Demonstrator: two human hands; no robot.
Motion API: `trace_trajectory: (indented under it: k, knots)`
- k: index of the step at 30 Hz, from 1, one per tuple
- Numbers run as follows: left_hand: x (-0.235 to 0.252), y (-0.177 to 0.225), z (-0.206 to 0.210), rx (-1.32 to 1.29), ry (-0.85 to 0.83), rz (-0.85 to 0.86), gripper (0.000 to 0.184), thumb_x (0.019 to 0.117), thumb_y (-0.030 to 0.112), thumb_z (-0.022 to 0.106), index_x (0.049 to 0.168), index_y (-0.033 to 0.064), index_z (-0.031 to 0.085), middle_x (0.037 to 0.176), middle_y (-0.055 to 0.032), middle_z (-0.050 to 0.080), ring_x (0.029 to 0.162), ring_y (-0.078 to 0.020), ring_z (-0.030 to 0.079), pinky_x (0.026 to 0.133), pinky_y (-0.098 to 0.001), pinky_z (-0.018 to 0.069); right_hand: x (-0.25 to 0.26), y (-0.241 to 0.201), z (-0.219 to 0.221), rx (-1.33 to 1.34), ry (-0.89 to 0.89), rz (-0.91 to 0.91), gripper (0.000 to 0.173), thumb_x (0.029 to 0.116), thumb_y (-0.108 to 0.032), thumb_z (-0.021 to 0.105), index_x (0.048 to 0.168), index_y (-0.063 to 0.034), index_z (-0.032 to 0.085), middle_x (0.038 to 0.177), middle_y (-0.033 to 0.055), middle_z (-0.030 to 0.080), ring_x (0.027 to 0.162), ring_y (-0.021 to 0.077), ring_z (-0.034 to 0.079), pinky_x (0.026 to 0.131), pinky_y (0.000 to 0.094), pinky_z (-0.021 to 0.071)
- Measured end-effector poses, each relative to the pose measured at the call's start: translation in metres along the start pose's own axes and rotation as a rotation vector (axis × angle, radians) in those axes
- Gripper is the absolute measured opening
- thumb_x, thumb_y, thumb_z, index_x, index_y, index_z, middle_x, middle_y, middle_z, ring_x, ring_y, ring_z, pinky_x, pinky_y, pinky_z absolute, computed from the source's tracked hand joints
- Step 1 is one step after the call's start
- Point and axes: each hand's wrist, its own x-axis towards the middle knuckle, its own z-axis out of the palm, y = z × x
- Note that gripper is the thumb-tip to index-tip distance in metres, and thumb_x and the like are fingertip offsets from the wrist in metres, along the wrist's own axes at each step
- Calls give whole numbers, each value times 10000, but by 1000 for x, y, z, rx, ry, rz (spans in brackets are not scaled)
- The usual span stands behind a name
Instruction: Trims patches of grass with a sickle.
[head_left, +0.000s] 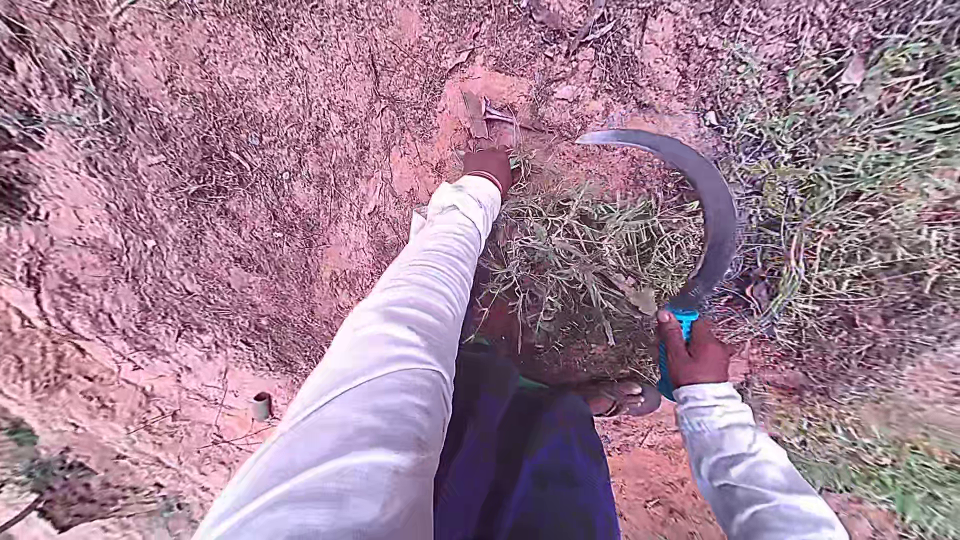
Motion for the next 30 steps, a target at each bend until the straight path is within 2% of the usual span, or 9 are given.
trace_trajectory:
  k: [3,6,8,13,15,18,22,25,30]
  knots:
    - [35,-27,60,-417,-346,-514,543,1064,250,558,1496,-63,457,1496,-313,502,1383,-449,522,1140,-606,413,7,-11,4,-23,-53,-37,653,1042,-425,473,1232,189,589,836,313,675,729,448,678,715,616,523]
    - [23,-21,81,-592,-245,-765,645,967,153,685,1514,-71,427,1631,-278,332,1466,-409,433,1186,-531,400,41,-33,2,-89,-249,-27,617,1074,-418,474,1315,145,544,911,285,678,780,399,688,768,571,542]
    - [22,-15,80,-621,-267,-862,694,975,170,679,1527,-107,363,1597,-329,341,1463,-430,426,1179,-528,405,78,-59,2,-198,-378,-54,587,1084,-389,493,1326,145,535,1023,348,665,941,479,675,887,624,493]
    - [16,-14,59,-703,-395,-957,456,1080,251,512,1357,-108,562,1431,-302,561,1380,-405,533,1136,-571,424,157,-113,19,-637,-506,-172,603,1073,-455,500,1387,59,514,1188,390,636,1142,584,613,924,724,451]
    - [5,-16,65,-704,-419,-946,458,1110,241,450,1396,-108,527,1470,-298,532,1416,-399,498,1170,-551,395,154,-108,20,-696,-537,-140,554,1081,-393,512,1414,50,496,1225,396,619,1171,594,592,936,729,441]
    - [-12,-12,76,-822,-372,-1023,504,1084,292,532,1400,-101,522,1438,-304,553,1382,-406,529,1149,-559,416,124,-66,-2,-768,-580,-57,594,1090,-409,479,1448,64,455,1278,391,598,1211,573,580,986,702,428]
    - [-43,66,87,-1018,-527,-913,559,1089,293,541,1489,-82,433,1497,-300,503,1427,-384,484,1187,-515,375,55,27,-57,-801,-460,80,644,1060,-394,555,1482,79,443,1249,404,614,1136,601,614,930,721,461]
    - [-67,143,103,-1298,-567,-960,659,1074,281,577,1544,-99,314,1584,-306,387,1490,-364,404,1225,-469,332,3,73,-99,-708,-275,98,598,1019,-364,638,1352,126,551,1101,426,652,1025,638,637,855,760,466]
    - [-71,204,113,-1410,-317,-1282,736,1007,331,693,1528,-75,369,1512,-312,477,1439,-392,462,1196,-514,367,0,49,-110,-489,-17,-245,862,990,-588,387,1252,215,557,881,397,665,781,602,670,676,722,501]
